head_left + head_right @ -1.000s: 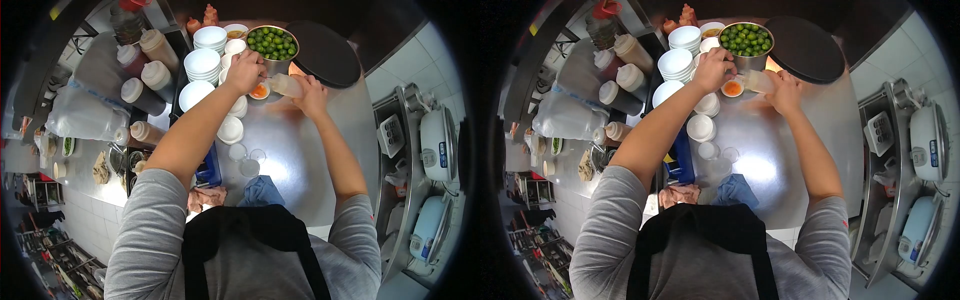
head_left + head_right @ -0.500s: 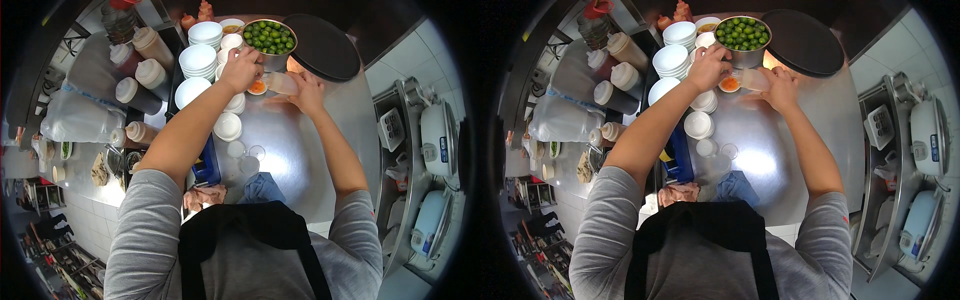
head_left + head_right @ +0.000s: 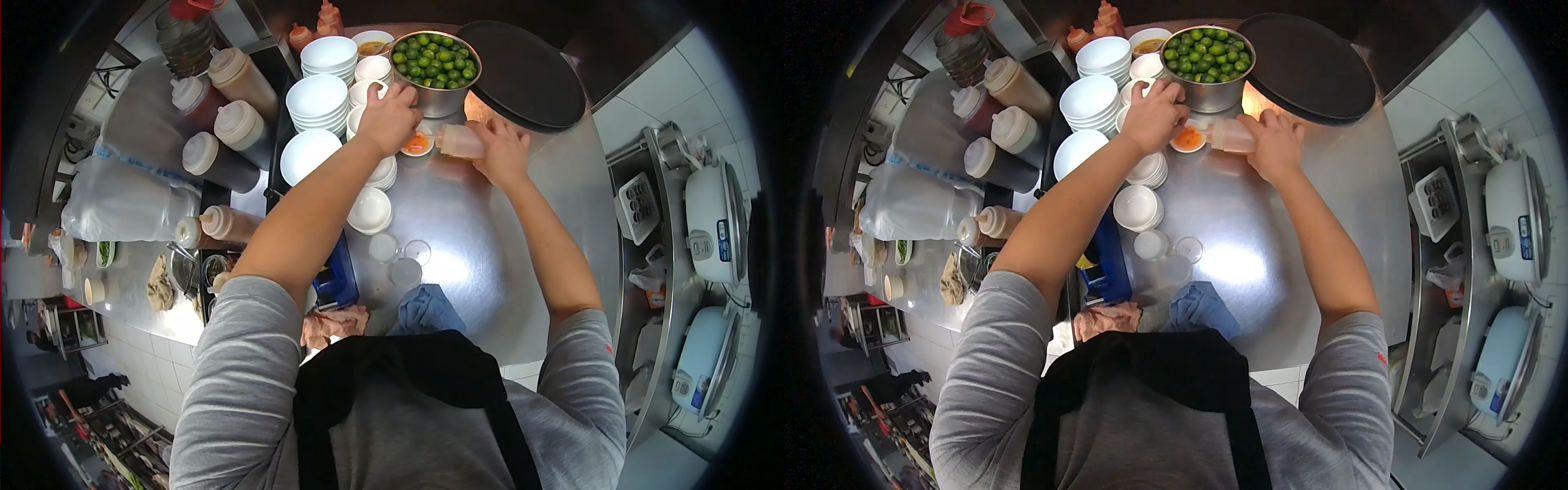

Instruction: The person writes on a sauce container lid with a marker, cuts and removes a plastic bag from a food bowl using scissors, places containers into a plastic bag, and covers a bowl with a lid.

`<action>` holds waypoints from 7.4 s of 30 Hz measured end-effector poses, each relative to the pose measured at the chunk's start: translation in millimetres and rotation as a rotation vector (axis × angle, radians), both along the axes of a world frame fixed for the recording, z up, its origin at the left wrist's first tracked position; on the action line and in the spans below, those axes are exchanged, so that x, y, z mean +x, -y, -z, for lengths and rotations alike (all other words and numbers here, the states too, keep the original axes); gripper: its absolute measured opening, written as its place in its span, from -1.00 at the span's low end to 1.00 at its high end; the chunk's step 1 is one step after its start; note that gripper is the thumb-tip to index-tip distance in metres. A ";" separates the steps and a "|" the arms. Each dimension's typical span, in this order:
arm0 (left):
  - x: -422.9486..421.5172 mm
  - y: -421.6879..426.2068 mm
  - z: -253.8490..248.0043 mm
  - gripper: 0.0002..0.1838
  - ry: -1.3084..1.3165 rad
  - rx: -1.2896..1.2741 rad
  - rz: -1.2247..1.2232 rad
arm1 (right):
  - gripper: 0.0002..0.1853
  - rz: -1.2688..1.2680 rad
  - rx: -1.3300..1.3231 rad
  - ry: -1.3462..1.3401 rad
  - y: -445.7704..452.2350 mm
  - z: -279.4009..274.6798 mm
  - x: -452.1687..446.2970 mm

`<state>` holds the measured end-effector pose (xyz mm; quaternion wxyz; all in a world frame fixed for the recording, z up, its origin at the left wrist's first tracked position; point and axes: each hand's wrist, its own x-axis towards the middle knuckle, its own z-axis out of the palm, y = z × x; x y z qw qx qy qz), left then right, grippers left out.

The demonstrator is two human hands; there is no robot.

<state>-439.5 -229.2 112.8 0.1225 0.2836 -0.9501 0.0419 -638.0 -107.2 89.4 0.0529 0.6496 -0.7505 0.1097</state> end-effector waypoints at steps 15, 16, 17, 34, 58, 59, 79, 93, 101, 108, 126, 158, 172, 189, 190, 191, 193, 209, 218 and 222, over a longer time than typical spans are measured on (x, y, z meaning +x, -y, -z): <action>3.5 5.6 -17.1 -0.84 0.029 -0.181 -0.004 | -0.57 -0.119 0.187 -0.494 33.6 -43.1 24.7; 7.4 4.3 -23.2 -0.85 0.033 -0.194 -0.004 | -0.55 -0.113 0.193 -0.514 35.1 -41.6 24.0; 11.8 1.9 -29.4 -0.85 0.038 -0.207 -0.004 | -0.59 -0.111 0.189 -0.518 35.4 -40.9 23.3; 281.1 -209.9 -207.8 -0.70 -0.452 -0.314 -0.174 | -0.56 0.026 0.190 -0.448 4.9 -42.3 33.5; 260.7 -360.3 51.9 -0.59 -0.148 0.046 -0.105 | -0.11 -0.809 -0.459 1.229 63.0 -115.3 259.6; 258.8 -356.1 59.7 -0.61 -0.102 -0.005 -0.128 | -0.11 -0.821 -0.434 1.192 72.1 -106.7 278.3; 244.9 -326.6 83.9 -0.61 -0.034 -0.007 -0.297 | -0.29 -0.759 0.120 0.685 78.0 -81.5 321.7; 273.6 -318.2 60.8 -0.54 -0.284 0.541 -0.060 | -0.53 -0.497 0.046 0.366 -227.9 14.2 138.4; 492.9 -262.7 -54.3 -0.60 -0.015 1.049 -0.223 | -0.61 -0.187 -0.046 0.426 -281.9 76.1 174.0; 586.7 -84.2 -95.7 -0.68 -0.107 0.341 -0.602 | -0.63 0.160 0.180 0.605 -253.6 50.1 247.9; 444.3 248.7 -9.2 -0.84 0.100 0.204 -0.268 | -0.57 0.717 -0.324 0.307 -343.7 46.9 360.4; 532.0 -130.1 -149.9 -0.88 -0.178 1.105 -0.535 | -0.71 0.528 -0.534 0.489 -282.7 75.9 130.8; 71.6 -44.8 -123.9 -0.88 0.022 0.923 0.144 | -0.74 0.443 -0.548 0.447 -288.5 90.2 82.5; -72.6 40.5 22.9 -0.85 0.315 0.362 -0.138 | -0.78 0.487 -0.510 0.515 -283.9 80.5 81.3; -70.6 34.7 20.8 -0.84 0.238 0.359 -0.150 | -0.78 0.484 -0.512 0.516 -284.1 80.1 81.1; -69.1 32.2 21.2 -0.83 0.217 0.347 -0.168 | -0.78 0.480 -0.515 0.516 -284.0 79.8 80.9; -67.2 30.8 23.0 -0.82 0.172 0.323 -0.204 | -0.75 0.467 -0.521 0.500 -284.1 80.3 80.5; -51.1 -23.1 -6.1 -0.80 0.524 0.043 -0.144 | -0.76 0.436 -0.522 0.481 -285.4 81.9 81.9; 60.8 -234.3 -9.0 -0.59 -0.084 0.087 0.489 | -0.71 0.358 -0.581 0.487 -287.8 88.9 83.0; 184.0 -294.2 41.7 -0.57 -0.104 0.214 0.416 | -0.67 0.041 -0.532 0.455 -296.0 88.9 101.4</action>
